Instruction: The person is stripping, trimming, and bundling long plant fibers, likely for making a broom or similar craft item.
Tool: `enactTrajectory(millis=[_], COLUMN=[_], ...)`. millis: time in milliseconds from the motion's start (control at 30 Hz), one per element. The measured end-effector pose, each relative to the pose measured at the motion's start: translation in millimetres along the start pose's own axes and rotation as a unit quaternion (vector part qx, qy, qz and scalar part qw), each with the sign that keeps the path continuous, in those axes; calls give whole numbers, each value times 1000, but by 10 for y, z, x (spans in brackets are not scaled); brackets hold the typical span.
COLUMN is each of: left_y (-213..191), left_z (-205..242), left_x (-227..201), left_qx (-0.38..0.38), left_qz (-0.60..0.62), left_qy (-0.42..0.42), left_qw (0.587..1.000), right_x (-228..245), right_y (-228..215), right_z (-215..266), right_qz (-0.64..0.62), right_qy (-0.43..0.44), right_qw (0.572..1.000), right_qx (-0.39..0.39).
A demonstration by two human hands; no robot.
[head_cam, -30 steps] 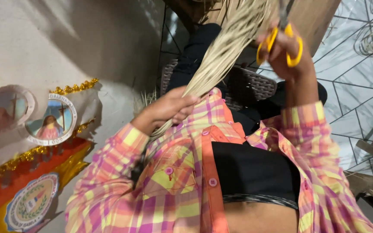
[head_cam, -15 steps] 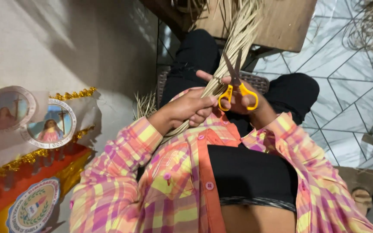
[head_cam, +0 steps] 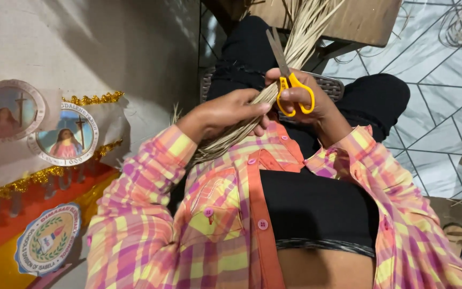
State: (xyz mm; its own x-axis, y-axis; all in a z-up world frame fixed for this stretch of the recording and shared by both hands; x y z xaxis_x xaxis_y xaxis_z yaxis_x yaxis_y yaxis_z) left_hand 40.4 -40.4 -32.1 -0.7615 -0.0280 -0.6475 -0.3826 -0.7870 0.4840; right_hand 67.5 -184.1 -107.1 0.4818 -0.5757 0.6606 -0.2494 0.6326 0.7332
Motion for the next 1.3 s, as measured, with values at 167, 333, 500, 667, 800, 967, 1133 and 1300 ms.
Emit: enactTrajectory(millis=[167,333,500,667,800,967,1133,1300], left_y=[-151,-166,-148,-40,15,101,132,63], left_z=[-233,-68,-57,-197,-189,-175,-205,-213], left_x=[396,175,173,235,243,233,226,293], left_qx=[-64,-82,-59,-81,-91,-89,-85,-85], left_qz=[53,133,211,167,152,138,128,133], left_qy=[-21,4,21,34,42,31,28,6], left_qw=[996,988,976,982,983,986,988,987], right_x=[455,825,724,526,199,40,45,-3], right_y=[416,-16,-270,-47,-258,-341,-354,-420], right_z=[-27,408,658,507,479,491,499,460], right_qz=[90,213,456,458,407,353,344,355], right_qy=[16,45,112,104,150,190,201,216], right_qw=[995,974,874,864,884,903,904,896], right_qx=[35,68,128,183,175,153,157,157])
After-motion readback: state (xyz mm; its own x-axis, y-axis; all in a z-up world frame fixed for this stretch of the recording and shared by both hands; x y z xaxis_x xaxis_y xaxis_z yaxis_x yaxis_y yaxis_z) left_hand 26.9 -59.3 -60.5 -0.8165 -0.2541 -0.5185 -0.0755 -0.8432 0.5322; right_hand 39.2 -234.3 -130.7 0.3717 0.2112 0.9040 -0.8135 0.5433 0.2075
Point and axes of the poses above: each hand's wrist, its own z-axis away from the middle knuckle, its own y-axis out of the palm, x = y × z, the point moved 7 cm from there along -z, towards the middle knuckle, and after that the axes turned 3 degrees about z, right-handed, at the moved point
